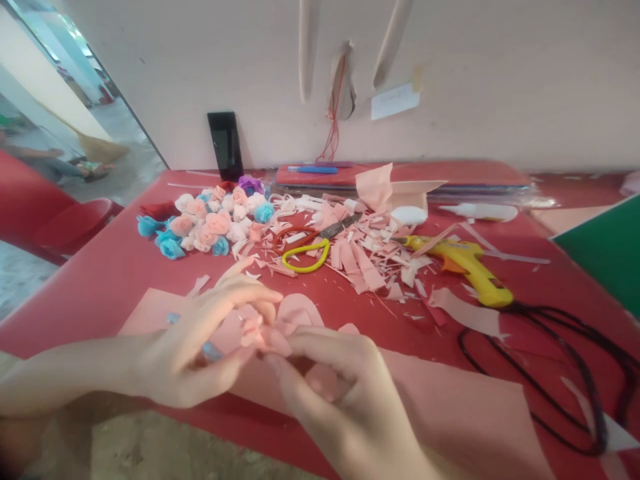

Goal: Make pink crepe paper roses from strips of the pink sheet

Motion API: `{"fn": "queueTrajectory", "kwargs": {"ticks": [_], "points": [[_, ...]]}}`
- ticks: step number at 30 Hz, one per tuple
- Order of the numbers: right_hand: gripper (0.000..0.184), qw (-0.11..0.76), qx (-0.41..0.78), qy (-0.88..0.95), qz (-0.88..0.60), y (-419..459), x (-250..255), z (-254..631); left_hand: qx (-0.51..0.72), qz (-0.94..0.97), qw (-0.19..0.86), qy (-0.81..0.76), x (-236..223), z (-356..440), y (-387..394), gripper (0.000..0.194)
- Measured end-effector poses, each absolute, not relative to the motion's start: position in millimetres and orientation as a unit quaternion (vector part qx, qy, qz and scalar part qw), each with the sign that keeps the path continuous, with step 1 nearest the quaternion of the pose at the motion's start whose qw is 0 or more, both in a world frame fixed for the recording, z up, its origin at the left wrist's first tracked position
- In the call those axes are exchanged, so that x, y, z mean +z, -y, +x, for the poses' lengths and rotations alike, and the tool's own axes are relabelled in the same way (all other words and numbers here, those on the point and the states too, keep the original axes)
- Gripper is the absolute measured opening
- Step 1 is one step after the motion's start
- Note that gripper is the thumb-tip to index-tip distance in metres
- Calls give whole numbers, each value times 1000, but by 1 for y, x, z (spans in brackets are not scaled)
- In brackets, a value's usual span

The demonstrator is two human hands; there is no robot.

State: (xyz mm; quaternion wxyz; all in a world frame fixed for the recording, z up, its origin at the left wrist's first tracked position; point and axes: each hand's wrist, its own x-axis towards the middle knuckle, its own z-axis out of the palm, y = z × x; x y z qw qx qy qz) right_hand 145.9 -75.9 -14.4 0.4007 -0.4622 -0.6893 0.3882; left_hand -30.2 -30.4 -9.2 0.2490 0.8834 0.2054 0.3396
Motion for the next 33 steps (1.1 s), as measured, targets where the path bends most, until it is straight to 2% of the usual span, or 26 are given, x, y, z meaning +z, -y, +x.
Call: {"fn": "queueTrajectory", "kwargs": {"ticks": [7, 19, 27, 33], "points": [[22, 414, 437, 652, -461, 74, -19, 148, 331, 886, 234, -226, -13, -31, 31, 25], [20, 449, 277, 738, -421, 80, -16, 144, 359, 851, 337, -182, -12, -26, 33, 28], [19, 435, 162, 768, -442, 86, -23, 141, 388, 844, 328, -169, -21, -27, 34, 36], [24, 437, 121, 774, -442, 88, -22, 140, 394, 849, 315, -157, -17, -24, 35, 34]]}}
